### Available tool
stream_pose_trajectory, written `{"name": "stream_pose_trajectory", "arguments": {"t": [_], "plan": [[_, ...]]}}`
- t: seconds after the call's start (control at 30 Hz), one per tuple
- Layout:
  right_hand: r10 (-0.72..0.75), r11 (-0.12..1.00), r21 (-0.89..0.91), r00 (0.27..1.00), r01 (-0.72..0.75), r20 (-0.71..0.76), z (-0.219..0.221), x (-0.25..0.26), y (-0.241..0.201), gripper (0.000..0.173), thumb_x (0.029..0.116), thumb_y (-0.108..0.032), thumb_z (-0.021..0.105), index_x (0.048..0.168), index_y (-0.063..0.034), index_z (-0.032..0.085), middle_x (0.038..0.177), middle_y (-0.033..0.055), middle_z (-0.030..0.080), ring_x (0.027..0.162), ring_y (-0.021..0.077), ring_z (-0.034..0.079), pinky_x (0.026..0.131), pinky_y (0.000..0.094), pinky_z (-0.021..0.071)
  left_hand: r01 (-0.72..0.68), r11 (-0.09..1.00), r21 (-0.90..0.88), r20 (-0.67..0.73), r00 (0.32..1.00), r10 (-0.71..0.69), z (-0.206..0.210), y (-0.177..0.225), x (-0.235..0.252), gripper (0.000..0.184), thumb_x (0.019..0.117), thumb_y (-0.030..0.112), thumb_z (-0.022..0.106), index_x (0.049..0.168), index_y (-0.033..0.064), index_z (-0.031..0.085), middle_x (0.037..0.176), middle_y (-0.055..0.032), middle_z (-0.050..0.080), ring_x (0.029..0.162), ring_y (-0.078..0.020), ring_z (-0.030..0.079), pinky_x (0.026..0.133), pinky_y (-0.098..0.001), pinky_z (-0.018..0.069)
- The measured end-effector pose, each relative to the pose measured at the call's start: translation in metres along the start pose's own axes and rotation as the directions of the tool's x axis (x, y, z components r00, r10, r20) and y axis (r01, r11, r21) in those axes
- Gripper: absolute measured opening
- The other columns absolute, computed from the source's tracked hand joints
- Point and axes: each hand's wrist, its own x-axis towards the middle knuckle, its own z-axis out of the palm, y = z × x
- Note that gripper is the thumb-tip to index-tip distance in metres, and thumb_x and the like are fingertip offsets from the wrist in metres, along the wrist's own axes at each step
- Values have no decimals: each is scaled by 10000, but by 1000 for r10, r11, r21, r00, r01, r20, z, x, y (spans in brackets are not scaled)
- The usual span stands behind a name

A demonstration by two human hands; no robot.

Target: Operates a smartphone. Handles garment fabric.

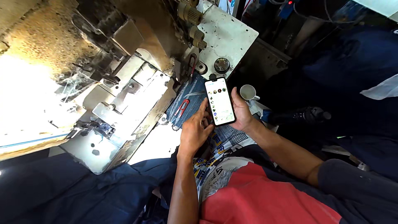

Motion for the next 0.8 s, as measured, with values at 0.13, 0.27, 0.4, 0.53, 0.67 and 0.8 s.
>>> {"name": "stream_pose_trajectory", "arguments": {"t": [0.13,0.27,0.4,0.53,0.67,0.8], "plan": [[-5,1000,21,1000,5,13,-2,0,-4,751,1032,-707,193,1491,-186,478,1350,167,612,1177,297,645,945,519,567,-10,999,-34,-6,1000,10,0,0,0,904,879,224,810,1628,222,304,976,35,723,653,-72,633,596,-290,583],[6,999,41,999,-8,39,-3,0,-9,778,1022,-720,188,1491,-167,469,1337,210,602,1144,341,651,925,537,570,-8,998,-55,-17,1000,7,0,0,0,889,890,266,812,1625,234,314,1072,37,731,705,-66,654,622,-286,589],[-10,996,86,997,4,71,-5,-1,-12,729,1033,-686,235,1484,-163,470,1340,217,593,1142,354,646,914,545,567,-8,995,-96,-22,1000,6,-1,0,0,805,935,291,763,1615,251,334,1106,58,738,718,-58,664,622,-281,589],[-24,992,125,997,14,73,-7,-3,-16,676,1028,-630,288,1470,-155,477,1377,231,566,1119,376,649,871,559,573,-7,996,-86,-28,1000,4,-1,1,1,768,947,297,748,1606,279,354,1062,66,734,696,-57,650,609,-282,583],[-51,985,168,993,32,111,-12,-5,-17,644,1007,-582,353,1457,-142,487,1404,251,544,1148,411,633,876,579,566,0,997,-73,-23,1000,-2,-1,0,1,702,951,326,742,1574,271,421,1029,68,726,699,-56,645,609,-278,579],[-50,990,138,993,35,106,-16,-6,-20,643,992,-580,351,1430,-138,510,1379,239,562,1124,391,643,879,568,565,-4,998,-59,-22,1000,3,-1,1,1,667,953,334,737,1555,269,455,1011,69,717,711,-57,642,606,-280,574]]}}
